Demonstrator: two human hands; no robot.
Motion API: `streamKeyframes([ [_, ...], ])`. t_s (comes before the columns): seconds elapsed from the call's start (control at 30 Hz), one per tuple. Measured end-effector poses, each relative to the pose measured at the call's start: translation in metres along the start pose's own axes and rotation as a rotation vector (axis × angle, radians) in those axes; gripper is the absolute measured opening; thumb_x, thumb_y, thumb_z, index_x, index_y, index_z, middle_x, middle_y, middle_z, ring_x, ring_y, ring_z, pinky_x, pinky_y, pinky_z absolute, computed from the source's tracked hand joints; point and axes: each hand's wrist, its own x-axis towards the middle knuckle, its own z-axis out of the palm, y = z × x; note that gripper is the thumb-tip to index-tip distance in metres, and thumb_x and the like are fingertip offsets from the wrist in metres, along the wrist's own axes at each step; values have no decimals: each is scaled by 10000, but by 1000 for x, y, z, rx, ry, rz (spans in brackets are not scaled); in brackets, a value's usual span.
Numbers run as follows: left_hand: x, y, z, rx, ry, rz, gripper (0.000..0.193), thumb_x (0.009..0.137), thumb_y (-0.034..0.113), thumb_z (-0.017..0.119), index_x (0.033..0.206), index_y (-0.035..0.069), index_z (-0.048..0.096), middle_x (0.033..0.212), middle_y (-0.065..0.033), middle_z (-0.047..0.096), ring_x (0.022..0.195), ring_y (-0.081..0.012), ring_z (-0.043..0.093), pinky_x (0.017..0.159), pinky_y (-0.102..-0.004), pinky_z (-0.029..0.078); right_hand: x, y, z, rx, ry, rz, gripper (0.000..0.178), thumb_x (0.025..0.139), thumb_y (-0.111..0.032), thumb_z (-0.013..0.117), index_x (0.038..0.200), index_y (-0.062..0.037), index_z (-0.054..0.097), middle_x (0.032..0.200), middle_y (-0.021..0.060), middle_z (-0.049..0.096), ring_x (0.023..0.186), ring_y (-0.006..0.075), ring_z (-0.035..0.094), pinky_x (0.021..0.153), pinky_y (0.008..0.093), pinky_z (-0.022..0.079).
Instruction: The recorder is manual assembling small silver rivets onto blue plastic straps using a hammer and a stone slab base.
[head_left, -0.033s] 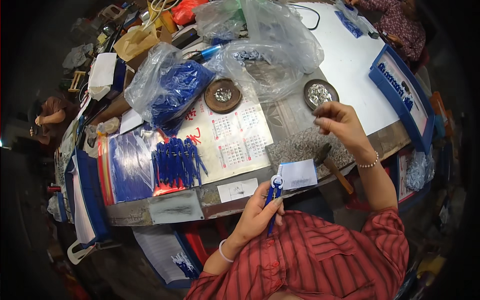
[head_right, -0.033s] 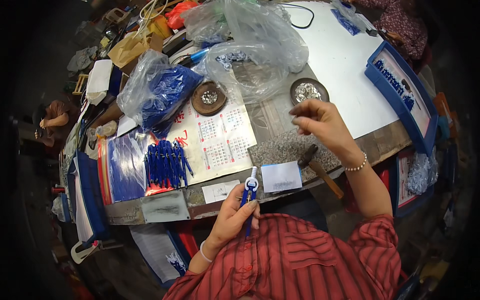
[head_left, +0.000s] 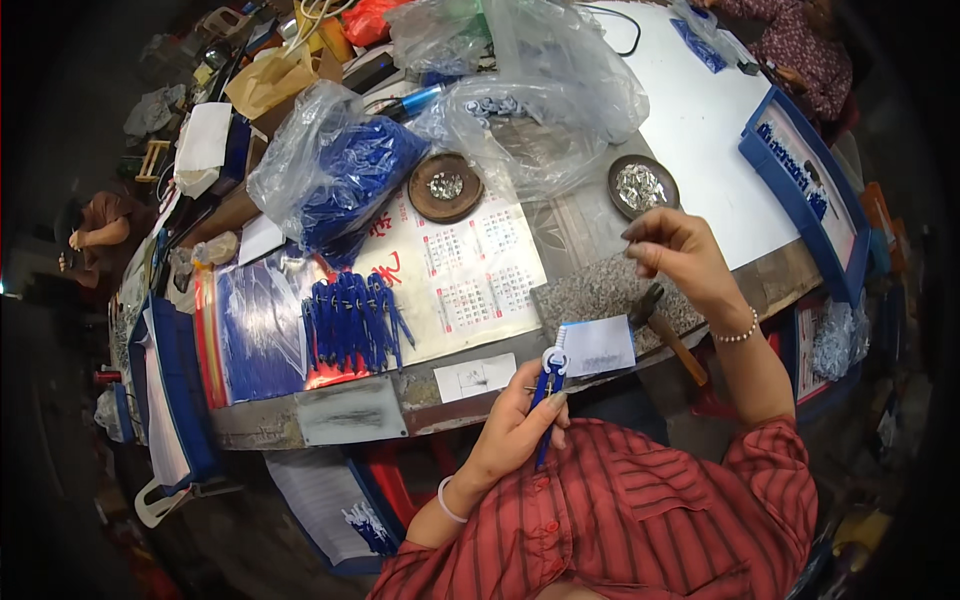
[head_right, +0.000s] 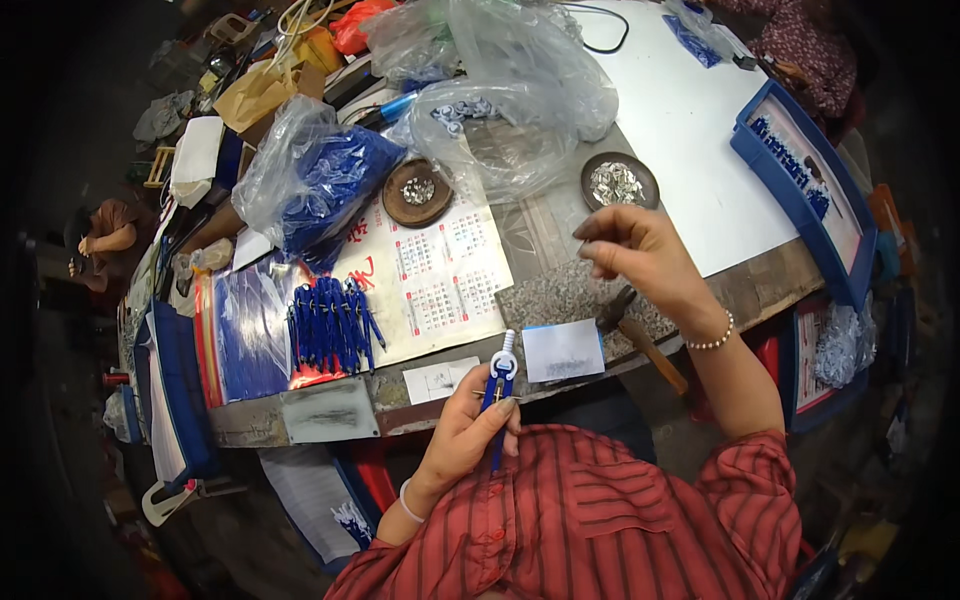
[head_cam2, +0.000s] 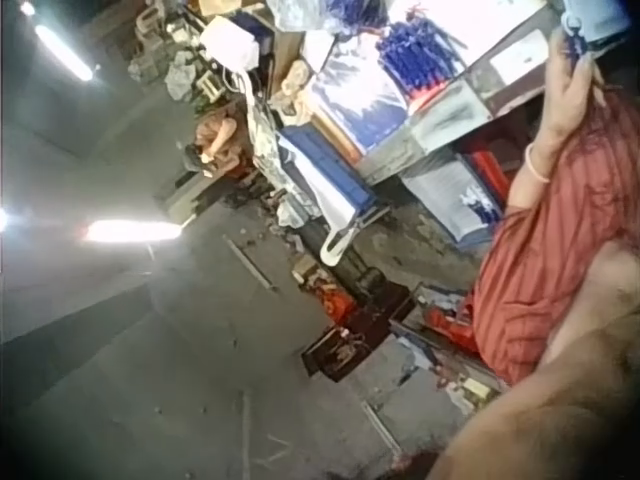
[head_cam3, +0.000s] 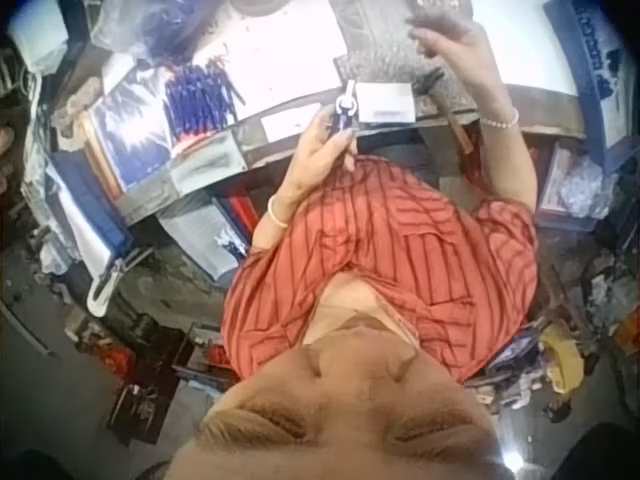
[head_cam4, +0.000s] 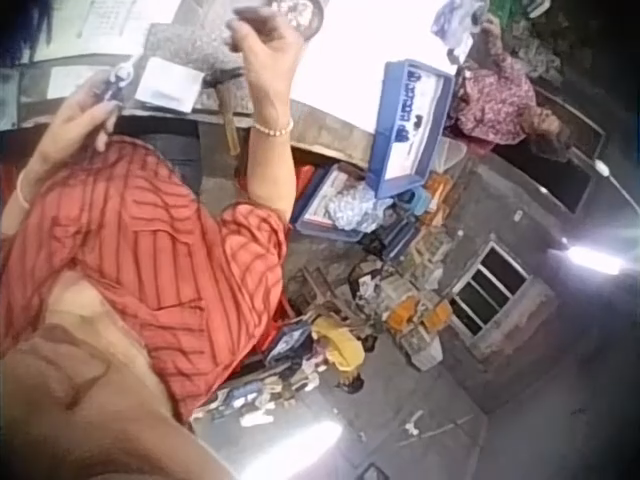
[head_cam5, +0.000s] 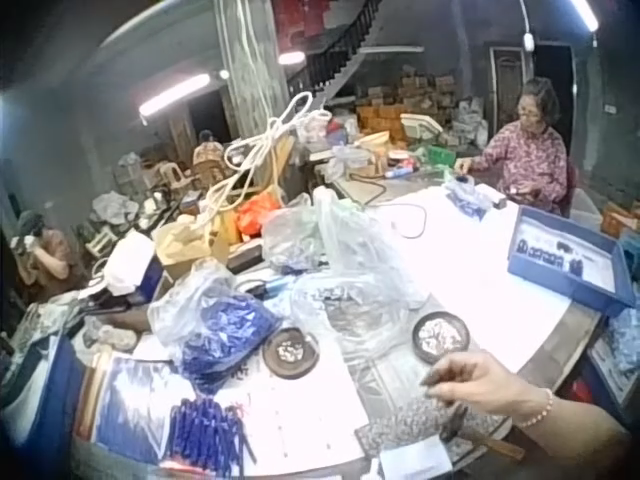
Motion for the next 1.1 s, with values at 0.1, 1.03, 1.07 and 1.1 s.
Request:
streamKeyframes([
  [0.1, 3, 0, -1, -16, -10, 5, 402, 967, 114, 490, 1317, 10, 322, 814, -89, 558, 610, -134, 569, 593, -248, 482, -22, -4, 22, 247, -117, 149, 140, 875, -37, 606, 1001, 25, 608, 807, 69, 643, 640, 81, 599, 572, 194, 490],
  [1.03, -1, -21, -4, 206, 124, 100, 425, 945, 84, 492, 1334, 1, 341, 746, -67, 588, 560, -108, 586, 527, -236, 476, -75, 4, 95, -38, -305, -24, 136, 878, 17, 556, 1013, 23, 571, 841, 35, 605, 737, 53, 581, 628, 191, 472],
  [1.07, -1, -21, -3, 247, 146, 123, 426, 939, 78, 497, 1331, 0, 348, 726, -65, 596, 551, -112, 594, 516, -240, 477, -75, 4, 96, -37, -302, -23, 136, 878, 17, 556, 1013, 23, 571, 841, 35, 605, 737, 53, 581, 628, 191, 472],
  [1.1, -2, -21, -2, 249, 143, 121, 426, 939, 78, 497, 1331, 0, 348, 726, -65, 596, 551, -112, 594, 516, -240, 477, -75, 5, 96, -35, -313, 28, 148, 863, 9, 554, 1010, 21, 549, 840, 50, 609, 725, 66, 582, 620, 209, 468],
])
